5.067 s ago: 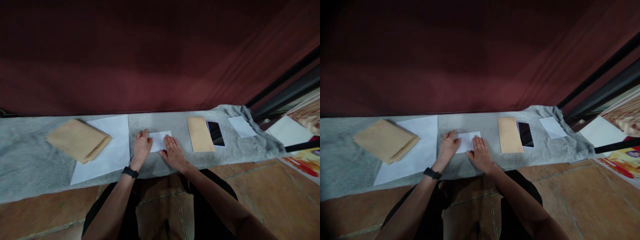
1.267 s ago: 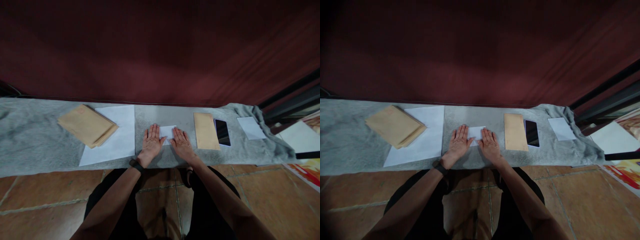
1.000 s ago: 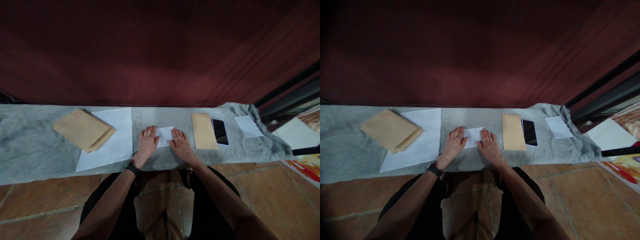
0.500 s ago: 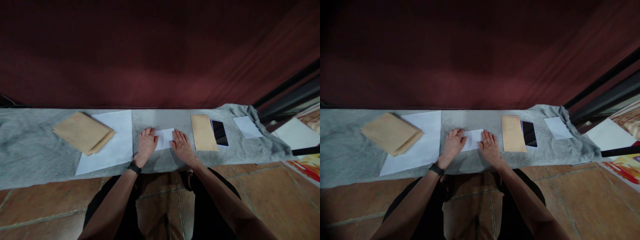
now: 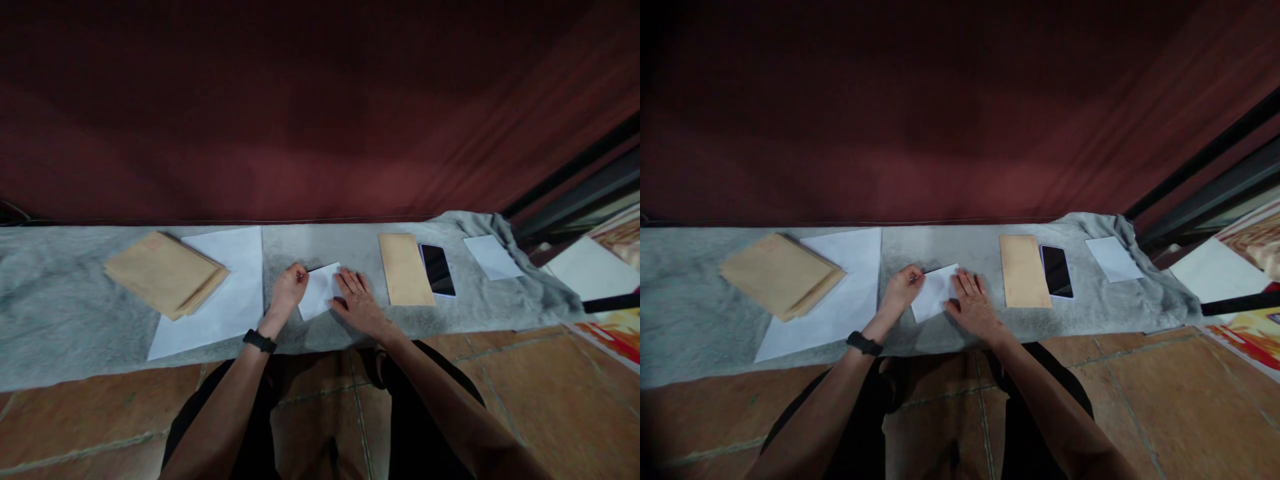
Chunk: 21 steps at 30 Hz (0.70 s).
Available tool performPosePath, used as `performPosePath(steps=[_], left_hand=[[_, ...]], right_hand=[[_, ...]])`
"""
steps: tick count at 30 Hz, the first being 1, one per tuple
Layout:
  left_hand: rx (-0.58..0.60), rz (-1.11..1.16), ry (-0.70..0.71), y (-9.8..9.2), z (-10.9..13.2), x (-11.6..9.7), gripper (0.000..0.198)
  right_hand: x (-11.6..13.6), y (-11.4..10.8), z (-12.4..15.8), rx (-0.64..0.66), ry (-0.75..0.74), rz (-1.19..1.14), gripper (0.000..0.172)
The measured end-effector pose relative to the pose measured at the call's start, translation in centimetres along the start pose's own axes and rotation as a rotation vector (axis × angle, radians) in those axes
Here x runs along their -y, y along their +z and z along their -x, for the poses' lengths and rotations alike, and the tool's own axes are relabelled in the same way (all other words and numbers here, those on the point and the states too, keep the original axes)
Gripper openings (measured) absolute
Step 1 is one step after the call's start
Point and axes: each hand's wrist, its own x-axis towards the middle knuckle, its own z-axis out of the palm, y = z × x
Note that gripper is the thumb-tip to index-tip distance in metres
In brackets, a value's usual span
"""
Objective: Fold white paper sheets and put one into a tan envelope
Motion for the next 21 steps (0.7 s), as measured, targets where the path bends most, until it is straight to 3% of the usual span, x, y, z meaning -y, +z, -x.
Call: performPosePath(steps=[5,11,13,17,21], left_hand=[[-0.017,0.39,-0.046,0.7,-0.7,1.0,0.014],[0.02,0.541,-0.094,0.9,-0.2,1.0,0.009],[0.061,0.631,-0.141,0.6,0.1,0.6,0.015],[0.177,0.918,-0.283,-0.2,0.2,-0.3,0.04],[0.27,1.156,-0.382,-0.5,0.1,-1.2,0.061]], right_hand=[[1.1,-0.4,0.3,0.07,-0.086,-0.04,0.079],[2.0,-0.8,-0.2,0.062,-0.16,-0.106,0.075],[2.0,-1.2,-0.5,0.044,-0.146,-0.13,0.066],[1.6,-2.5,-0.9,-0.031,-0.067,-0.245,0.066],[1.3,-3.4,-1.6,-0.176,0.079,-0.643,0.049]])
